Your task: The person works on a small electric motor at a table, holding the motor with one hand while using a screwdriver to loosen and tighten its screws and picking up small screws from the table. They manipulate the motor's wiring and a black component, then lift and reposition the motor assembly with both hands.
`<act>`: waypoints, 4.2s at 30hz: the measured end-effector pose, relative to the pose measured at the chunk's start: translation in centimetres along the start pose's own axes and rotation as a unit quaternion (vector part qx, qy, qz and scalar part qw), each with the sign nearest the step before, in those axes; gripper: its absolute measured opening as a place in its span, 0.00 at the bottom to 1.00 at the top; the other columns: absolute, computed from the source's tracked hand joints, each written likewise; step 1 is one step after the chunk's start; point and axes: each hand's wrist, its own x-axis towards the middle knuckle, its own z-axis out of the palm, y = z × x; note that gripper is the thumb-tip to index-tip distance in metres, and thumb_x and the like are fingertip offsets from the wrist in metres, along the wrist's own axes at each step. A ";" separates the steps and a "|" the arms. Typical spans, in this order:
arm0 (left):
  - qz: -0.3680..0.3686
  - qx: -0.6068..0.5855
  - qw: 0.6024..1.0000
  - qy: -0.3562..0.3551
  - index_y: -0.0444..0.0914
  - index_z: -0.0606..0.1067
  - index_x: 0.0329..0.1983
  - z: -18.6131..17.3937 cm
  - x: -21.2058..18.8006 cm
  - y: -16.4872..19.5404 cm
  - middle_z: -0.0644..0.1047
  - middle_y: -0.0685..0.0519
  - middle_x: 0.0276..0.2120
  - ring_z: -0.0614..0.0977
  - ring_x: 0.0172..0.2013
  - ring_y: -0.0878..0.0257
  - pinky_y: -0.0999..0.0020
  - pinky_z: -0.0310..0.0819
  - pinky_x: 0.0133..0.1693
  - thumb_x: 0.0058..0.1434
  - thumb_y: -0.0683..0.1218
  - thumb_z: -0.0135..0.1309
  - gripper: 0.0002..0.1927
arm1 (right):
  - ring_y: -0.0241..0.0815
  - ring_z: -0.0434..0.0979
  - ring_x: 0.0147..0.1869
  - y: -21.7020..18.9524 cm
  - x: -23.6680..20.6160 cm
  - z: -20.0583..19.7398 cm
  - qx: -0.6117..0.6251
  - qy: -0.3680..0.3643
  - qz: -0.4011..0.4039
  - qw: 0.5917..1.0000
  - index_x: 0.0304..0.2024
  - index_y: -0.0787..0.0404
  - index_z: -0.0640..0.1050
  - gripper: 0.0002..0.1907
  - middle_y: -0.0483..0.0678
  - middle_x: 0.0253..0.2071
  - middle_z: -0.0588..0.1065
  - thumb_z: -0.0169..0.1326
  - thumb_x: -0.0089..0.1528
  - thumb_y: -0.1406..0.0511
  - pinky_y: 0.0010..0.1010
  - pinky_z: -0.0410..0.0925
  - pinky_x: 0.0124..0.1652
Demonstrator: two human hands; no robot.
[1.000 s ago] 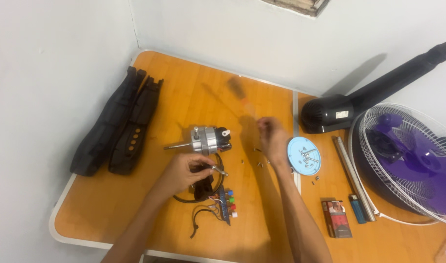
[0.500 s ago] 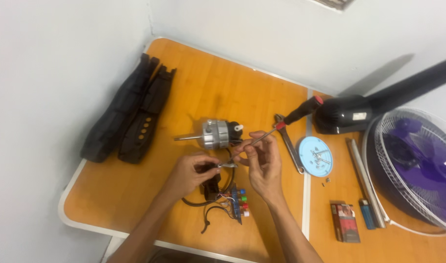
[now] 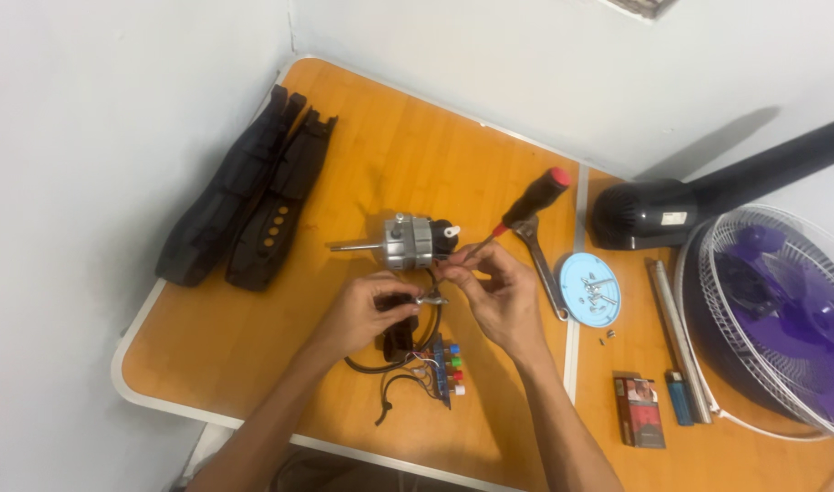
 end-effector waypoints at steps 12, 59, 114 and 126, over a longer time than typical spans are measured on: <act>0.037 -0.004 0.999 0.033 0.36 0.84 0.46 1.1 0.4 -1.2 0.82 0.51 0.38 0.84 0.39 0.64 0.70 0.79 0.40 0.59 0.41 0.63 0.11 | 0.41 0.84 0.51 -3.1 1.3 0.1 -0.067 -0.014 -0.022 0.997 0.56 0.63 0.69 0.24 0.51 0.45 0.81 0.64 0.60 0.74 0.33 0.79 0.51; 0.015 0.025 0.999 0.021 0.35 0.83 0.44 0.5 0.2 -2.5 0.80 0.50 0.36 0.82 0.39 0.61 0.67 0.77 0.44 0.53 0.43 0.69 0.15 | 0.46 0.78 0.57 -10.4 2.3 -1.3 0.062 -0.047 -0.176 0.981 0.52 0.61 0.62 0.20 0.54 0.55 0.70 0.55 0.64 0.79 0.34 0.80 0.49; -0.013 0.078 0.995 0.065 0.35 0.71 0.46 2.3 -1.7 1.7 0.75 0.50 0.23 0.78 0.23 0.64 0.65 0.72 0.26 0.66 0.44 0.53 0.09 | 0.43 0.80 0.51 -7.1 1.1 -7.1 0.093 0.082 -0.248 0.961 0.59 0.56 0.67 0.23 0.53 0.51 0.75 0.63 0.67 0.70 0.34 0.78 0.48; -0.095 0.051 0.992 0.065 0.40 0.76 0.53 1.8 -2.0 2.7 0.77 0.56 0.25 0.68 0.17 0.71 0.71 0.61 0.20 0.64 0.42 0.53 0.14 | 0.45 0.81 0.54 -5.8 1.0 -6.7 0.103 0.104 -0.210 0.967 0.60 0.61 0.68 0.18 0.55 0.51 0.75 0.60 0.72 0.71 0.36 0.80 0.51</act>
